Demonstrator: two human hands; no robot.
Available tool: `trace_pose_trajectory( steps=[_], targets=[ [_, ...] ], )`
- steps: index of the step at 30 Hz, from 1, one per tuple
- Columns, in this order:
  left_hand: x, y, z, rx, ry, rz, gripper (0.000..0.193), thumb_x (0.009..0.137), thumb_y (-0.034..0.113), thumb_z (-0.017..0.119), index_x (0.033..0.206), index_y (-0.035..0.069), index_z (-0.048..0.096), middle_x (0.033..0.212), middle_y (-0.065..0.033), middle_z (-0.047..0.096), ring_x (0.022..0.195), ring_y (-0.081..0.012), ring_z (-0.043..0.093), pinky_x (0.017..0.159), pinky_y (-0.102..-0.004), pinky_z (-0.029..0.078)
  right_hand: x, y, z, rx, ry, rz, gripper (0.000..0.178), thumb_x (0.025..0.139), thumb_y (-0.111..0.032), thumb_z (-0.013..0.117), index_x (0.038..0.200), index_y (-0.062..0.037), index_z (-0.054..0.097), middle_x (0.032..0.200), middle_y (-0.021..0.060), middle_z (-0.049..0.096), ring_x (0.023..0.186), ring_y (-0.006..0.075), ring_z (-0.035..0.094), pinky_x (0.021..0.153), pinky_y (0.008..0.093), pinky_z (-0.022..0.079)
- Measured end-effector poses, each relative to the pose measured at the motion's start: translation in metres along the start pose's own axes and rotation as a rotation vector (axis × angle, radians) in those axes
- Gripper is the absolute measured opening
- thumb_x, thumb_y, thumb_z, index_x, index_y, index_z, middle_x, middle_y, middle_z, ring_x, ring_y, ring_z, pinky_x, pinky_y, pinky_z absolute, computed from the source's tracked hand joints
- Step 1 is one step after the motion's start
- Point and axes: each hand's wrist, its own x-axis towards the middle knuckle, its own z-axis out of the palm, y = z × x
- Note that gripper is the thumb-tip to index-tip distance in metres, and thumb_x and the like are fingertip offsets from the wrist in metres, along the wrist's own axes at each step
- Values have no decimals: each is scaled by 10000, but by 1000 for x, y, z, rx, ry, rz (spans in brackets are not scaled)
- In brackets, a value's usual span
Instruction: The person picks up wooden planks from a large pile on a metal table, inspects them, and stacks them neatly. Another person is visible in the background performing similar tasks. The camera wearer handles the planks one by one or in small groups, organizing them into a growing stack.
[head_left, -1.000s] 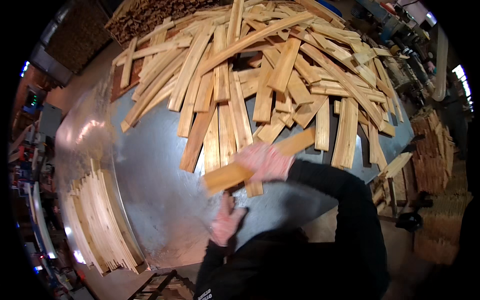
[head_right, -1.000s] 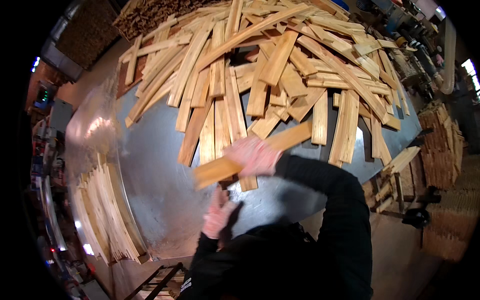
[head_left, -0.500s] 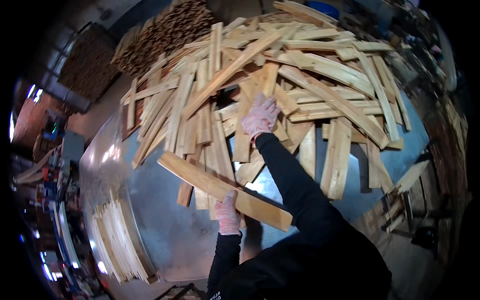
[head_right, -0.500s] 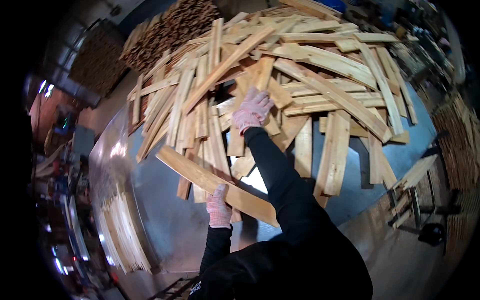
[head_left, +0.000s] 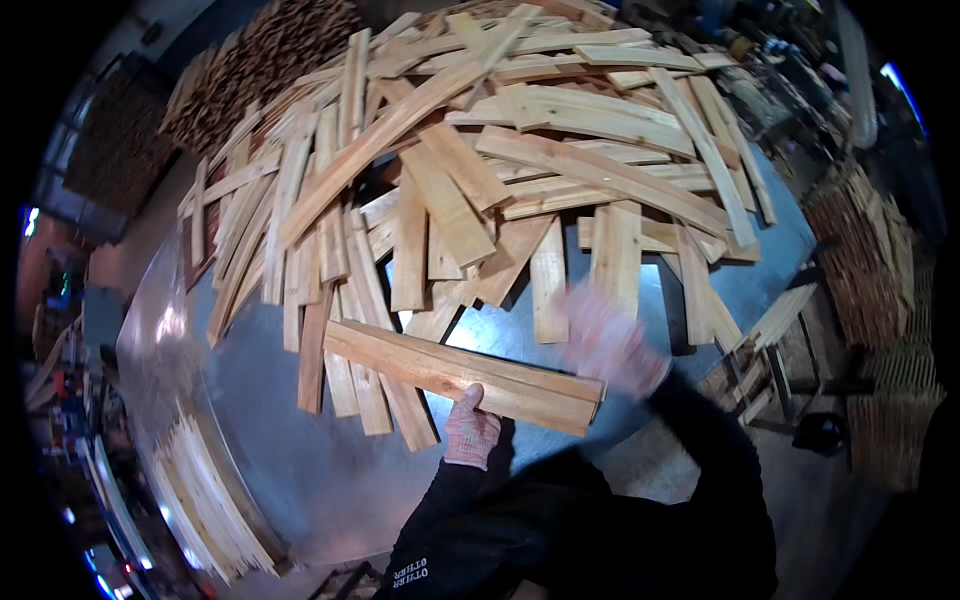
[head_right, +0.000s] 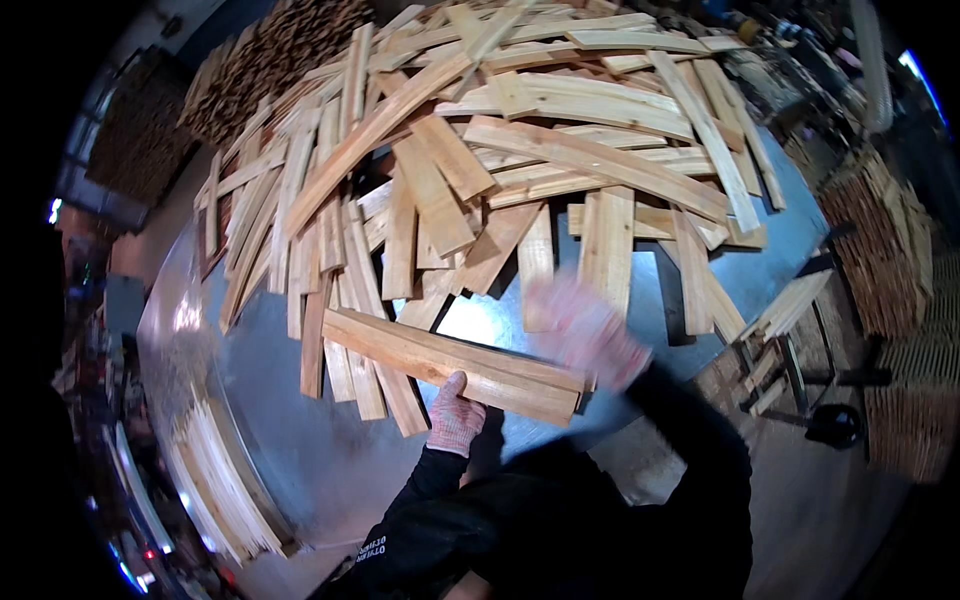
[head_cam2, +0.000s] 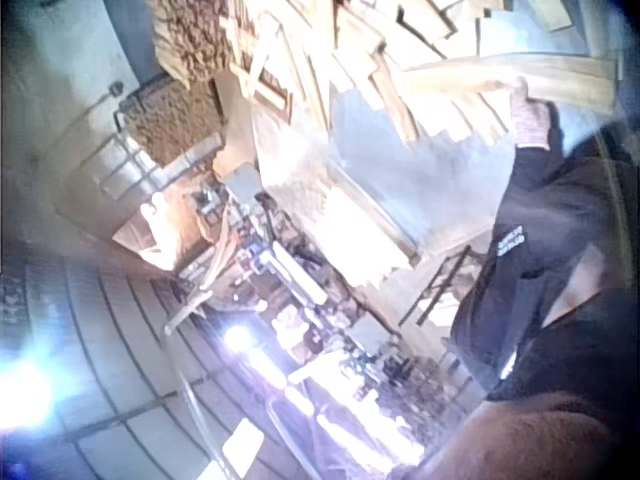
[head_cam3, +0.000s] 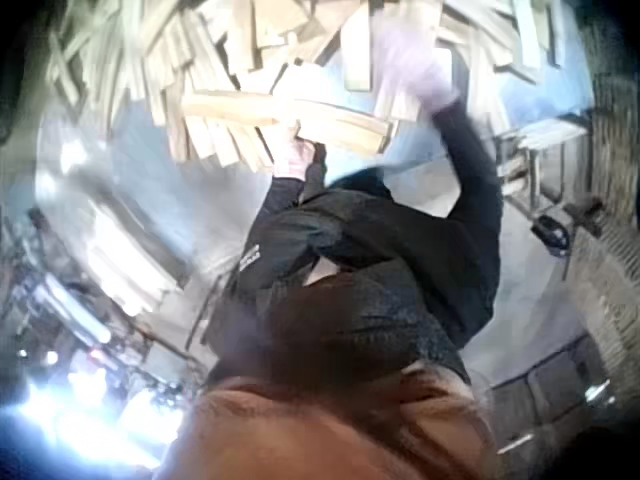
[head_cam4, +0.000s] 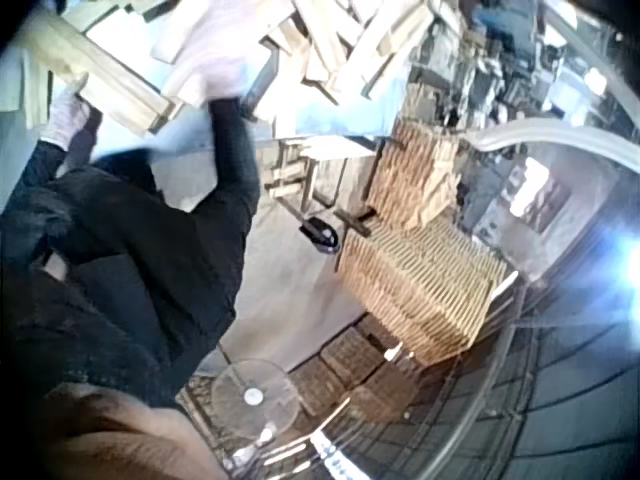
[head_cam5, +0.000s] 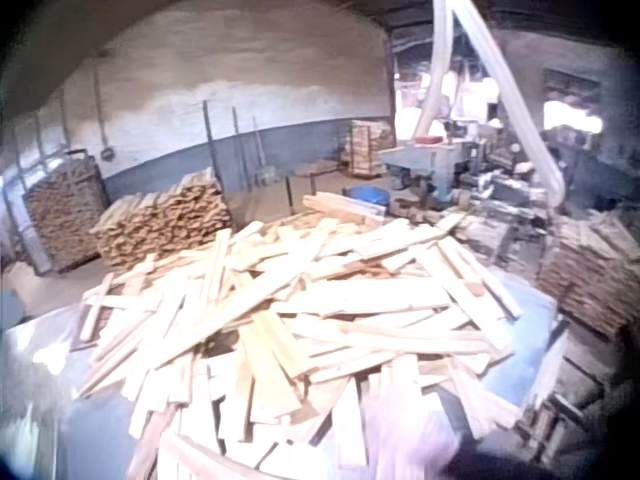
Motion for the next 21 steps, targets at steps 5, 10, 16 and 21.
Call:
trace_pose_trajectory(
  steps=[5,10,16,21],
  targets=[
    [11,-7,-19,26,29,49,392,924,1,652,1297,38,537,1189,-114,650,1129,-269,635,1027,-429,517,50,208,-47,-709,-114,587,969,769,-437,758,1523,0,332,1441,248,483,1363,390,430,1145,500,326],
    [-6,-1,-36,9,45,59,379,964,82,642,1322,47,524,1229,-106,637,1145,-254,623,1047,-431,502,66,142,-45,-420,-226,787,869,743,-388,794,1458,-37,447,1321,230,565,1247,386,538,1045,456,458],
    [-10,-17,-51,-9,-151,134,529,1020,351,606,1437,60,458,1368,-86,572,1280,-226,541,1107,-396,446,-4,-16,1,54,-111,511,677,779,-286,794,1354,-35,538,1121,178,605,995,323,626,832,427,537],
    [-34,3,-7,-117,-194,-24,552,1000,336,638,1440,58,454,1349,-126,584,1226,-285,587,1042,-465,500,15,-76,85,-24,-385,100,720,841,-433,735,1392,-29,511,1094,169,640,966,312,623,816,430,519]
  ],
)
